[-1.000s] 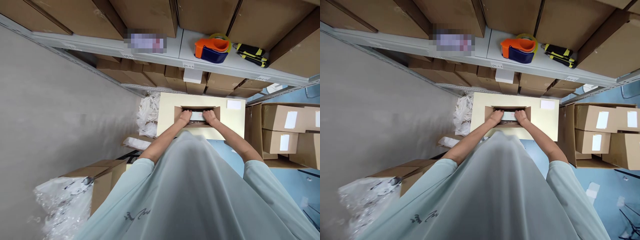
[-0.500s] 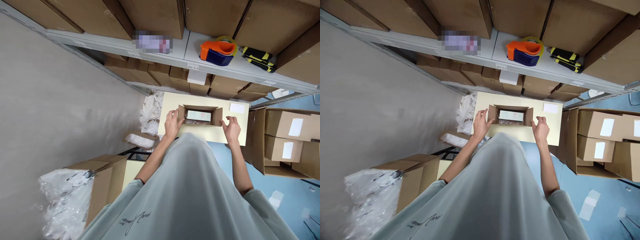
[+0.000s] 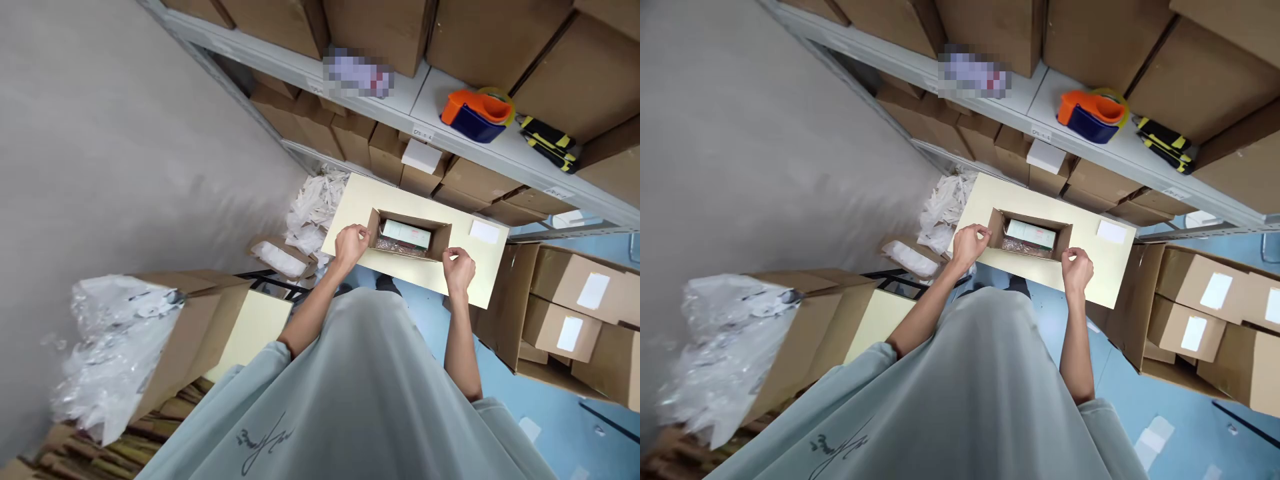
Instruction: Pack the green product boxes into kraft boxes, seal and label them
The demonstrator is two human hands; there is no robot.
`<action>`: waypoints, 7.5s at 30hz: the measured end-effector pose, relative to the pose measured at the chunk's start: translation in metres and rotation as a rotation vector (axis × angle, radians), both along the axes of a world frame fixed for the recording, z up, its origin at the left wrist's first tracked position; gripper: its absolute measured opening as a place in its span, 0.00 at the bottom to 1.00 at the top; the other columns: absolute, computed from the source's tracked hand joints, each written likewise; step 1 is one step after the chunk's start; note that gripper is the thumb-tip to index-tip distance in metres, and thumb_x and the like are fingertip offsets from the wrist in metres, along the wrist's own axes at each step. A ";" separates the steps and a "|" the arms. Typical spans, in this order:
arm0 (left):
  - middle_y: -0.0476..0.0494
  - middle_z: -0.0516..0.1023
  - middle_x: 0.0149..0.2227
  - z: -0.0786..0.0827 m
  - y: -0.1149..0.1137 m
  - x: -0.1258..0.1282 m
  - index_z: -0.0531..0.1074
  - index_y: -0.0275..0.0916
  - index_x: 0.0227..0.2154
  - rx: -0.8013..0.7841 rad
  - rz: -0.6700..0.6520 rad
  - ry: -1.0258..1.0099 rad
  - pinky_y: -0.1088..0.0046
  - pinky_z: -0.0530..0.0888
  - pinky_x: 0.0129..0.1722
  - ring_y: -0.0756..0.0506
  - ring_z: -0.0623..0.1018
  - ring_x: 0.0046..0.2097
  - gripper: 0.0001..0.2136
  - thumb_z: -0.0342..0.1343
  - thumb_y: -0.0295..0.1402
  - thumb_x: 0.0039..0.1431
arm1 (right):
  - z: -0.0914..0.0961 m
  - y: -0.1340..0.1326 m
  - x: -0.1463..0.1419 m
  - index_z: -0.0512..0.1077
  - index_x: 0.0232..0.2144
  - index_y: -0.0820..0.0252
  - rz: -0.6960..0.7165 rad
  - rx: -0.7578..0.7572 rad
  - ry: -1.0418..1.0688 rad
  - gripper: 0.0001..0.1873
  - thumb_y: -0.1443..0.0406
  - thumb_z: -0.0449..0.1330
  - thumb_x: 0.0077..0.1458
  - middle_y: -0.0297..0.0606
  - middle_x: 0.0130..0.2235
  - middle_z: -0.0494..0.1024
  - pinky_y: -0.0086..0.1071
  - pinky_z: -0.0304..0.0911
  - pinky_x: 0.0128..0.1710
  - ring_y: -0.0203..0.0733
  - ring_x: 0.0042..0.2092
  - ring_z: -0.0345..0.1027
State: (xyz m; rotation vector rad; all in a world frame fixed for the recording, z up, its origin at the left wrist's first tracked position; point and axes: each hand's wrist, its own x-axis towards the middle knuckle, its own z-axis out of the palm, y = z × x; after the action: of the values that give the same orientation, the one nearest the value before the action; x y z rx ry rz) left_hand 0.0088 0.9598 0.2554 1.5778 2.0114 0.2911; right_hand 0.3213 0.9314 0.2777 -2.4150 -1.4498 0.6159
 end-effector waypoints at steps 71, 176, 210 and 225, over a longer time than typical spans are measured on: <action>0.33 0.67 0.78 0.061 -0.504 -0.318 0.66 0.51 0.75 0.908 1.252 -0.736 0.49 0.79 0.68 0.31 0.73 0.75 0.37 0.50 0.67 0.74 | 0.096 -0.241 -0.584 0.73 0.44 0.50 1.430 -0.620 1.126 0.30 0.36 0.72 0.59 0.28 0.33 0.81 0.26 0.57 0.18 0.32 0.22 0.68; 0.35 0.82 0.59 -0.039 -0.067 0.042 0.75 0.41 0.67 0.214 -0.160 -0.058 0.62 0.80 0.55 0.38 0.85 0.50 0.20 0.56 0.31 0.76 | -0.045 -0.050 0.033 0.79 0.52 0.60 0.062 0.025 0.033 0.20 0.52 0.57 0.74 0.47 0.47 0.87 0.37 0.62 0.41 0.53 0.44 0.78; 0.40 0.81 0.58 -0.082 0.023 0.037 0.83 0.45 0.53 0.062 -0.307 -0.278 0.62 0.81 0.57 0.41 0.85 0.48 0.11 0.67 0.35 0.70 | -0.085 -0.024 0.013 0.83 0.62 0.52 0.079 -0.045 0.122 0.22 0.60 0.57 0.73 0.46 0.65 0.83 0.47 0.73 0.66 0.54 0.62 0.80; 0.44 0.81 0.51 -0.072 0.084 0.020 0.86 0.45 0.42 -0.048 -0.288 -0.299 0.64 0.80 0.52 0.44 0.86 0.39 0.04 0.71 0.34 0.66 | -0.056 0.025 -0.008 0.83 0.63 0.51 0.069 -0.146 0.054 0.20 0.63 0.60 0.74 0.43 0.70 0.79 0.43 0.72 0.68 0.51 0.69 0.77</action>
State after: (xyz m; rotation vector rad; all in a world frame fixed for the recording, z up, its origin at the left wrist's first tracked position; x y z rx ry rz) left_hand 0.0288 1.0439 0.1839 1.6584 1.5347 0.3404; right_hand 0.3130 0.9559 0.2218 -2.4432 -1.5210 0.8235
